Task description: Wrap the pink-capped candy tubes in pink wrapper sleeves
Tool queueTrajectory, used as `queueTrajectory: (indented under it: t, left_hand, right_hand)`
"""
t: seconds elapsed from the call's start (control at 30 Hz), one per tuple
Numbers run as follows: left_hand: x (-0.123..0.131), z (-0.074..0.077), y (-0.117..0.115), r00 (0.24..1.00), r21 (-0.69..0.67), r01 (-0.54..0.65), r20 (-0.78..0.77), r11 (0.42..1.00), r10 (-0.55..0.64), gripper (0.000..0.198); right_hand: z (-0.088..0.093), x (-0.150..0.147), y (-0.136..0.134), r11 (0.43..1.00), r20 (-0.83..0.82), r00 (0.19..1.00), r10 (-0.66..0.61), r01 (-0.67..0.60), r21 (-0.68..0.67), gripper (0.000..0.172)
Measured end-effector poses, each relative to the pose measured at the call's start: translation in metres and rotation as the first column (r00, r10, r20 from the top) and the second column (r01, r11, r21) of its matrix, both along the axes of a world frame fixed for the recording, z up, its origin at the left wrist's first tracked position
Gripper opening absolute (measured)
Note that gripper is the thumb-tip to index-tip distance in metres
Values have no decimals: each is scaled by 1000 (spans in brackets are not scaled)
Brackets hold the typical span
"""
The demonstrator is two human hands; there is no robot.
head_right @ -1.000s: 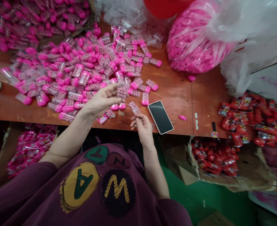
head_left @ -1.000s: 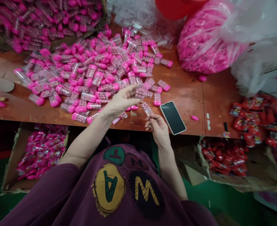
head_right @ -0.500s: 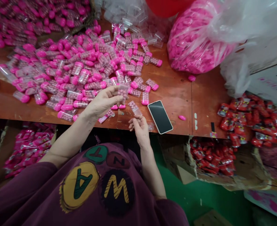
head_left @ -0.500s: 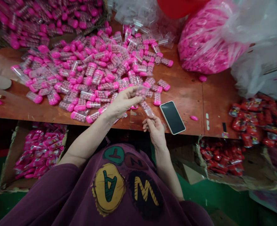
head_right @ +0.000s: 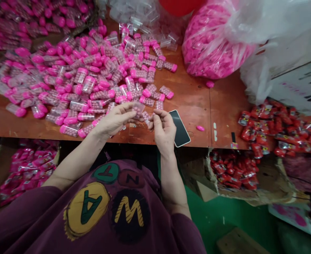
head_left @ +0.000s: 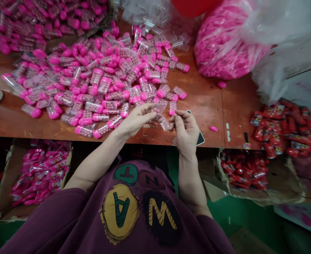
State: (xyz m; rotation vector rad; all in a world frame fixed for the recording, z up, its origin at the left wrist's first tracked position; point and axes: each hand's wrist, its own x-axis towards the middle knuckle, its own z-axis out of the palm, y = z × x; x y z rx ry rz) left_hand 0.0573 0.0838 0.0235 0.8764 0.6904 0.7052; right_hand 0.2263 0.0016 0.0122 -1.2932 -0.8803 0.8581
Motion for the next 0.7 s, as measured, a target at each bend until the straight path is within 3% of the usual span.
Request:
queueTrajectory:
  t: [0.1,0.27,0.37,0.7]
  left_hand:
    - [2,-11,-7,999,22,54,-7,998,-54,37]
    - [3,-24,-16,996,-49,93,12,994,-92,44]
    - [3,-30,-21,993,-102,119,9,988,-119,44]
    - [15,-45,-28,993,-238,115,13,964,-116,38]
  right_hand:
    - [12,-1,9,999,230,973,8,-15,30,17]
    - [6,-2,6,994,575,815,76,-110,25,12]
    - [2,-3,1,993,616,783,85,-115,9,13]
    - [-12,2,-21,990,590,798,121,-141,-12,24]
